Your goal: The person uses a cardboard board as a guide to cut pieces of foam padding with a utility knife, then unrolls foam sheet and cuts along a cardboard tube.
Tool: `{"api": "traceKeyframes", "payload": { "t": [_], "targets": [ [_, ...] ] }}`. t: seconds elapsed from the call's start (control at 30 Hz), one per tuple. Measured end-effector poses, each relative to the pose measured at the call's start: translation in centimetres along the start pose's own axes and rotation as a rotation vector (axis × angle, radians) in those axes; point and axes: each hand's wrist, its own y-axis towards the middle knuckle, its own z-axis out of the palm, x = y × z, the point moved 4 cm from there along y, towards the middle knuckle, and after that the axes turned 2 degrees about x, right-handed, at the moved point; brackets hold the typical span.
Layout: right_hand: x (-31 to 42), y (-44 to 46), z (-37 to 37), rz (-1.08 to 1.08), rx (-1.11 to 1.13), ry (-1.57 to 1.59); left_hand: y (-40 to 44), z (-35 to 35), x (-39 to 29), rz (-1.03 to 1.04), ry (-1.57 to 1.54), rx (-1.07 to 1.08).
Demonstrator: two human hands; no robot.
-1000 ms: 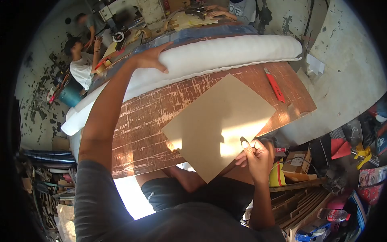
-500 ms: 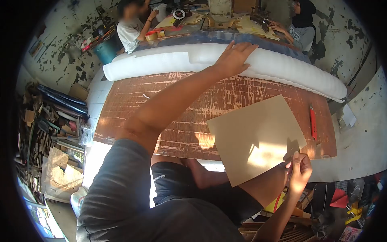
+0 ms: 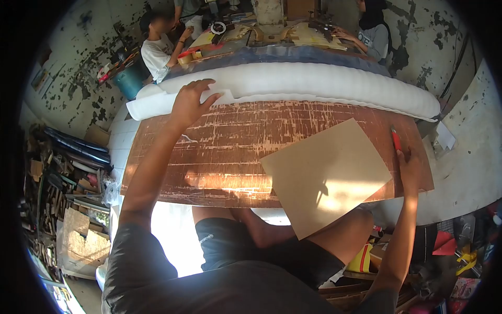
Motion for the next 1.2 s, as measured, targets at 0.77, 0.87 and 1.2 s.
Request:
{"api": "traceKeyframes", "payload": {
  "t": [0.77, 0.87, 1.2],
  "targets": [
    [-0.3, -3.1, -1.5, 0.1, 0.227, 0.223, -0.6, 8.4, 3.4, 0.013, -0.361, 0.521],
    [-0.3, -5.4, -1.6, 0.14, 0.107, 0.383, -1.3, 9.4, 4.8, -0.018, -0.318, 0.533],
    [5.8, -13.1, -3.1, 0.575, 0.082, 0.962, -3.2, 11.3, 4.9, -0.172, -0.032, 0.494]
  ]
}}
